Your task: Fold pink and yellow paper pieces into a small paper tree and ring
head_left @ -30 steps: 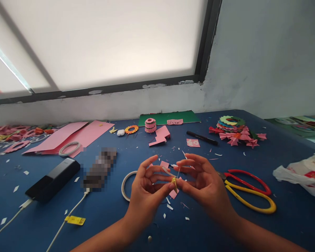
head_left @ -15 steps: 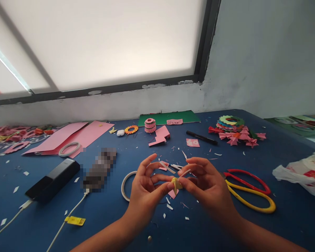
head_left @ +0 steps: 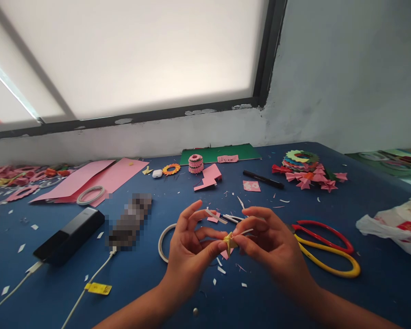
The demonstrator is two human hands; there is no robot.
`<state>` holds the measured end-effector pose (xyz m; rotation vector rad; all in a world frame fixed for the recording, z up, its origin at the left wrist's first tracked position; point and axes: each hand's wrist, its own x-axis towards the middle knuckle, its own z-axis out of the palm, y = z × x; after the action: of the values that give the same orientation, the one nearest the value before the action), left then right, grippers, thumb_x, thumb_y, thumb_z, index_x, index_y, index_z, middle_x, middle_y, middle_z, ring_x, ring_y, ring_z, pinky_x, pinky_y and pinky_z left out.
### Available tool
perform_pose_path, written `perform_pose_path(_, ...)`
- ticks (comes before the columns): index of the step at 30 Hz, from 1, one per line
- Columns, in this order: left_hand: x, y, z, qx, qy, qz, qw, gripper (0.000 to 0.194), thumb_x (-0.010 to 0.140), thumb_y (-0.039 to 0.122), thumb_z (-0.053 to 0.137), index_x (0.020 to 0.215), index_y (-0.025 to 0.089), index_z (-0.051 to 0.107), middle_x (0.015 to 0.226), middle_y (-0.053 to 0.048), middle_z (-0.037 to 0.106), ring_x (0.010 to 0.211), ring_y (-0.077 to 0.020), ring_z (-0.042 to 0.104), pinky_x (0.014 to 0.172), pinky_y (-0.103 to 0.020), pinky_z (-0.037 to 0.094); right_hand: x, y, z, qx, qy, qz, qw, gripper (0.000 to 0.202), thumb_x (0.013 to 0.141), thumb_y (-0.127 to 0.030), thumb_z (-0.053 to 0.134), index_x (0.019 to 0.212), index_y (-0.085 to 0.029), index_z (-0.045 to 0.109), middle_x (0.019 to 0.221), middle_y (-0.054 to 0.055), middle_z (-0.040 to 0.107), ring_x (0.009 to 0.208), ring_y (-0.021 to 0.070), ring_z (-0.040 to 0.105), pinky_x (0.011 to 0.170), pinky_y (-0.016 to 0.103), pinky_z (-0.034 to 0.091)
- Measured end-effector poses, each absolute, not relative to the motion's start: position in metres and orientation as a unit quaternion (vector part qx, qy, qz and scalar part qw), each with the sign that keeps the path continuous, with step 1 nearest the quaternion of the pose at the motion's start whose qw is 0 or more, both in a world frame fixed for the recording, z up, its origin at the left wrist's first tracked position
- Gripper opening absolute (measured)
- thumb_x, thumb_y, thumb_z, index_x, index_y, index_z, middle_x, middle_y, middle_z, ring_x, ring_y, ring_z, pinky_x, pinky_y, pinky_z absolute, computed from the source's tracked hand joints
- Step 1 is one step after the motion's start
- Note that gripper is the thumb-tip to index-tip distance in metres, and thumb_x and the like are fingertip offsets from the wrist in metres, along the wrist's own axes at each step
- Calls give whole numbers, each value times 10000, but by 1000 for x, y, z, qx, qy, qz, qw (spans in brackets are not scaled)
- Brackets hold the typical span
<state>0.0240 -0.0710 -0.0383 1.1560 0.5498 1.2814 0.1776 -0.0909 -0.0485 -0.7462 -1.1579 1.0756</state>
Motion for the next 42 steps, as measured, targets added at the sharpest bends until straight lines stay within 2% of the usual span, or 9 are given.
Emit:
perform_pose_path(6,21,-73,-38,527,194,552,616,625,738,27,728,1215,370,517,1074,16,599,773,-98,711,687,-172,608,180,-94,-48,-319,-516,474,638,357,778,-146,695,1049,-354,592,747,-80,710,606,60,656,526,106,537)
perform_pose_path(10,21,-74,-38,538,196,556,602,610,752,25,711,1215,375,522,1079,17,598,807,-107,709,711,-181,608,179,-94,-46,-326,-534,435,647,373,748,-114,706,1013,-358,611,745,-84,719,606,72,676,551,129,560)
perform_pose_path(16,22,-74,-41,591,233,590,498,542,789,25,661,1201,355,537,1046,18,607,878,-98,656,684,-145,594,175,-95,-48,-337,-551,368,669,392,706,-85,718,978,-351,625,739,-81,707,616,83,687,580,146,577)
perform_pose_path(19,21,-76,-44,626,224,577,475,523,829,41,614,1238,348,505,1010,12,614,901,-106,643,727,-170,590,174,-94,-51,-348,-561,341,669,384,710,-91,714,982,-345,617,743,-71,700,619,89,681,563,149,570)
perform_pose_path(23,20,-78,-49,655,221,563,452,702,715,47,738,1282,353,460,1078,1,595,941,-133,629,791,-211,581,173,-94,-51,-360,-567,324,667,365,714,-99,712,975,-334,613,736,-66,697,601,89,674,534,144,558)
perform_pose_path(28,22,-78,-50,654,254,574,422,660,732,19,697,1262,340,471,1021,2,611,879,-120,651,753,-200,586,172,-95,-52,-338,-589,312,665,359,739,-92,686,1014,-304,594,752,-41,722,614,112,692,542,174,575)
perform_pose_path(34,24,-80,-46,623,264,572,463,610,749,13,681,1232,331,486,1014,2,613,898,-136,669,770,-241,603,171,-94,-54,-340,-592,290,671,371,731,-73,692,1027,-276,596,758,-17,727,618,138,701,530,206,593)
perform_pose_path(42,25,-80,-43,562,281,582,516,583,741,24,708,1193,330,501,996,25,616,927,-138,688,793,-214,596,177,-94,-60,-345,-621,247,659,401,749,-71,691,1065,-309,625,837,-24,750,688,138,712,551,205,593)
